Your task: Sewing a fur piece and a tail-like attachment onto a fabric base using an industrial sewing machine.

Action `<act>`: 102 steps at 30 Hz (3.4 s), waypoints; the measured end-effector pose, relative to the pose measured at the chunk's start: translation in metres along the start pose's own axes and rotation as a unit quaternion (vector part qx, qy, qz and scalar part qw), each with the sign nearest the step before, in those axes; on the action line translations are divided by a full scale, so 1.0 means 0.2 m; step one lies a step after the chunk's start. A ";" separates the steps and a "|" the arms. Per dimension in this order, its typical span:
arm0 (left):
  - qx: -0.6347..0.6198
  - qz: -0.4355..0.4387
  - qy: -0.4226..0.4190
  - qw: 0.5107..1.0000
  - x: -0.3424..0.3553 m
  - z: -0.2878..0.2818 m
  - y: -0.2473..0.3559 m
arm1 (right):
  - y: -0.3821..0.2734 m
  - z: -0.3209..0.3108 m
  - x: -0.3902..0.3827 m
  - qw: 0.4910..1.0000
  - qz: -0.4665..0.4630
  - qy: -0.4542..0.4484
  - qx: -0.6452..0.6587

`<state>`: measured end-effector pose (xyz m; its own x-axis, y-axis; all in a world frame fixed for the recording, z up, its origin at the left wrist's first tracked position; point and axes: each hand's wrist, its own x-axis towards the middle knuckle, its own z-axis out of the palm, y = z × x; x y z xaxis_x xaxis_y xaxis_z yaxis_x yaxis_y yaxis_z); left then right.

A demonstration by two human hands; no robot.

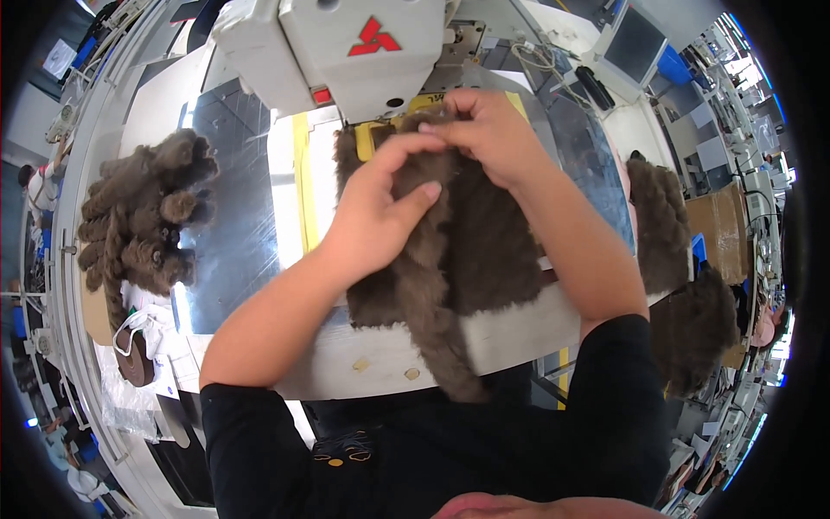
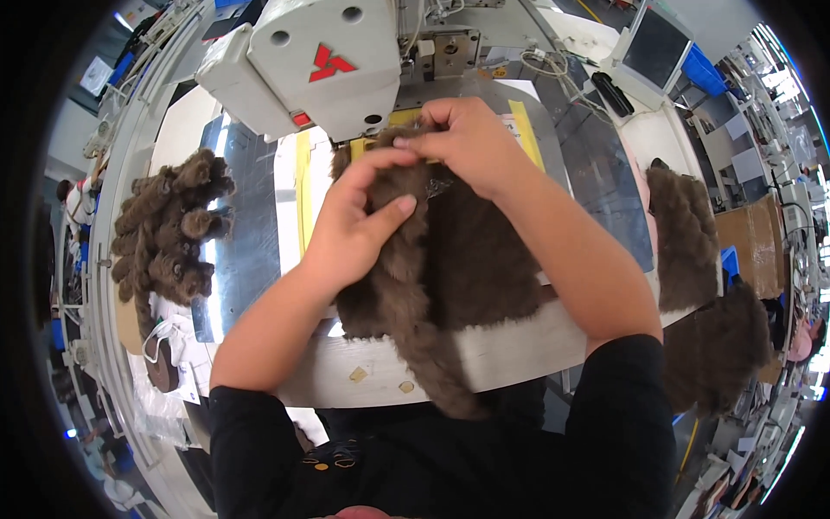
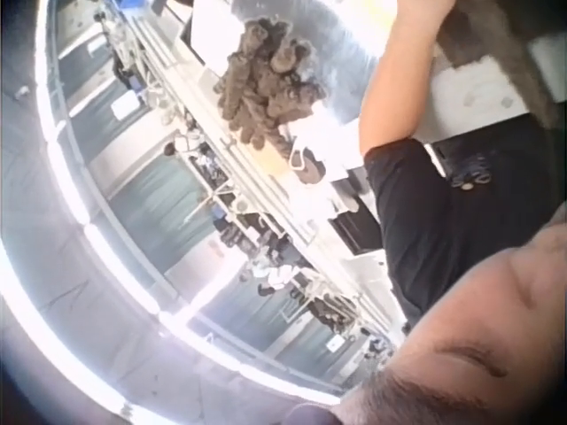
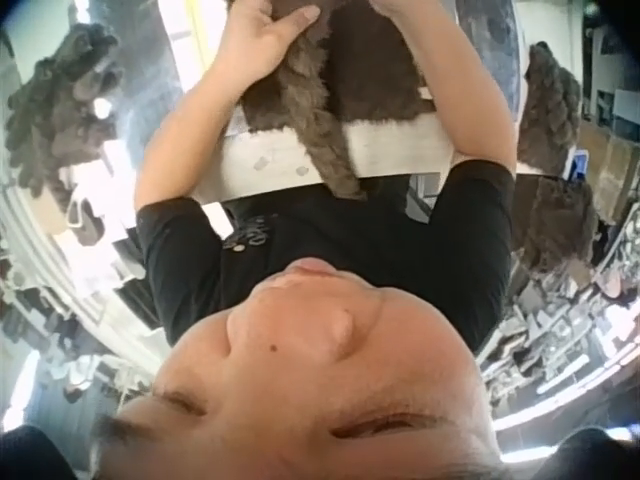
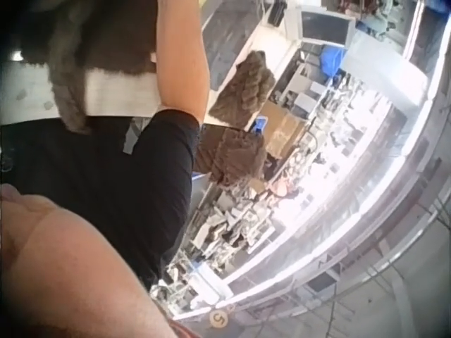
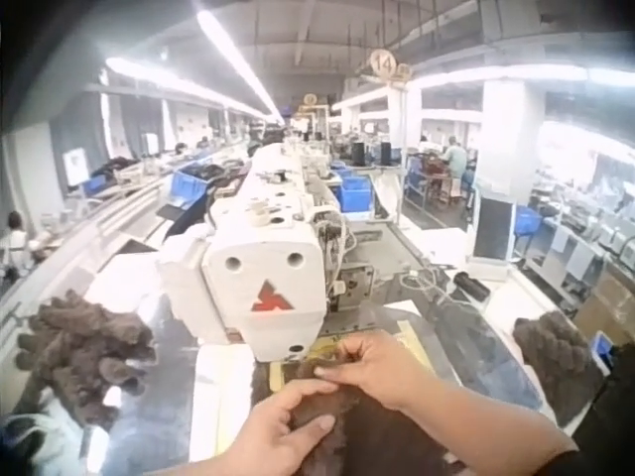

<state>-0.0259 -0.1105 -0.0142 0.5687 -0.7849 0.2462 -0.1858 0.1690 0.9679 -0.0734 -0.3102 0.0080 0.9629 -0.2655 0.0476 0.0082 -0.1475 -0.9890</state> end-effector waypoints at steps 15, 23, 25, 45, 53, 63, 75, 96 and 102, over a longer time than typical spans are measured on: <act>0.296 -0.017 -0.085 0.951 -0.06 -0.25 -0.10 | 0.24 0.15 0.23 0.944 -0.033 0.006 -0.327; 0.574 0.169 -0.051 0.800 -0.04 -0.19 -0.11 | 0.14 0.21 0.19 0.938 -0.009 0.036 -0.345; 0.588 0.197 -0.051 0.783 -0.01 -0.20 -0.13 | 0.13 0.19 0.21 0.938 -0.017 0.031 -0.345; 0.639 0.230 -0.040 0.733 0.11 -0.24 -0.19 | 0.14 0.11 0.29 0.961 0.012 0.000 -0.276; 0.641 0.202 -0.053 0.738 0.13 -0.27 -0.18 | 0.01 0.13 0.26 0.969 0.135 -0.005 -0.205; 0.631 0.191 -0.050 0.750 0.11 -0.26 -0.18 | 0.05 0.12 0.26 0.969 0.153 0.006 -0.192; 0.656 0.146 -0.065 0.737 0.12 -0.23 -0.17 | 0.09 0.13 0.31 0.957 0.069 0.002 -0.281; 0.697 0.131 -0.083 0.700 0.13 -0.21 -0.15 | 0.17 0.08 0.31 0.918 -0.042 -0.027 -0.393; 0.682 0.132 -0.071 0.716 0.12 -0.21 -0.15 | 0.19 0.02 0.11 0.885 -0.277 -0.123 -0.354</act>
<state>0.0261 -0.1094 -0.0347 0.3012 -0.9016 0.3105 -0.9361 -0.3417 -0.0840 -0.0504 -0.3182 -0.0291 0.8945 0.2373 0.3789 0.4102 -0.7728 -0.4844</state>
